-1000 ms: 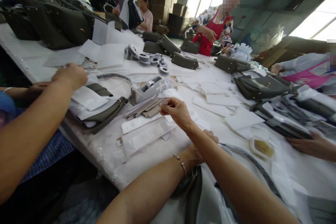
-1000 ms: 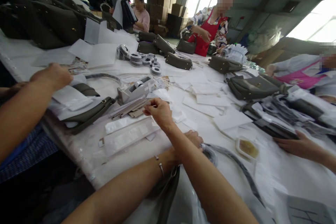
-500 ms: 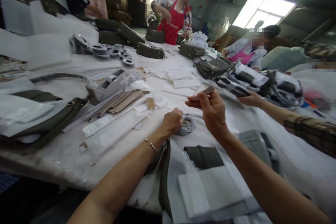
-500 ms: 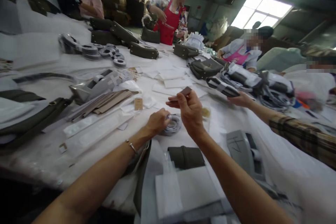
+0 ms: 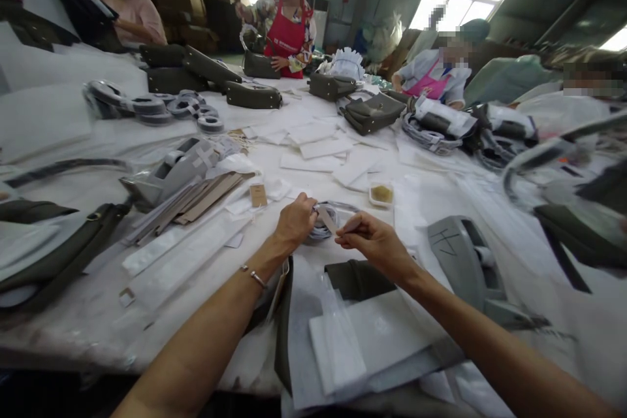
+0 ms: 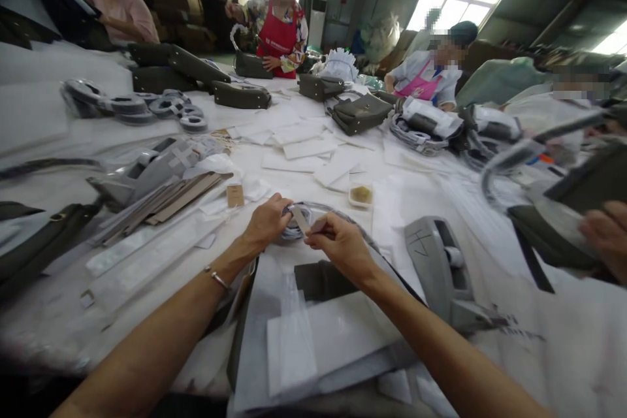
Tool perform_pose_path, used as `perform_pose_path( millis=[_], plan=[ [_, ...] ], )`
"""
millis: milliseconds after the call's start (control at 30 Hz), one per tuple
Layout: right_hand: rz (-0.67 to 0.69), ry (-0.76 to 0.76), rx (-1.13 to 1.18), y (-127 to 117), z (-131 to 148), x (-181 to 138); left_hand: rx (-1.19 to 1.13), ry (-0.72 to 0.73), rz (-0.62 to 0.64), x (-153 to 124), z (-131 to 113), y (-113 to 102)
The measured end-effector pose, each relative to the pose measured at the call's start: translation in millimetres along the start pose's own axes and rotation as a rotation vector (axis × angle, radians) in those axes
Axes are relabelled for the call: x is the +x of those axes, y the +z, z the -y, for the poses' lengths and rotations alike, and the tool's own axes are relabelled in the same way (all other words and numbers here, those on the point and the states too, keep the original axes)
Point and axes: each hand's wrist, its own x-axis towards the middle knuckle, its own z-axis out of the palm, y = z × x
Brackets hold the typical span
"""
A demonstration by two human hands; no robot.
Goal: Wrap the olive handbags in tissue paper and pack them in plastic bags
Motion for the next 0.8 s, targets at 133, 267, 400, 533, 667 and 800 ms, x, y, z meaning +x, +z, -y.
perform_pose_path(
  millis=[133,267,400,533,667,800],
  plan=[
    [0.03,0.056,-0.014,1.5,10.8,-5.1,0.031,0.032,-0.027,-1.7,-0.6,0.5],
    [-0.043,-0.06,-0.126,5.5,10.2,0.9,0.067,0.063,-0.038,-3.5,-3.0,-1.7],
    [-0.15,-0.293,-0.315,12.2,-2.3,11.3,0.084,0.1,-0.048,-6.6,-6.4,-6.8],
    [-0.039,-0.56,-0.717,15.8,-8.2,12.8,0.051,0.12,-0.054,-8.8,-8.8,-9.9],
    [-0.006,-0.755,-1.07,14.7,-8.7,21.9,-0.001,0.125,-0.091,-8.4,-8.8,-9.2],
    [-0.087,-0.843,-1.076,14.4,-14.1,48.9,-0.053,0.122,-0.138,-6.0,-6.5,-6.3]
  ],
)
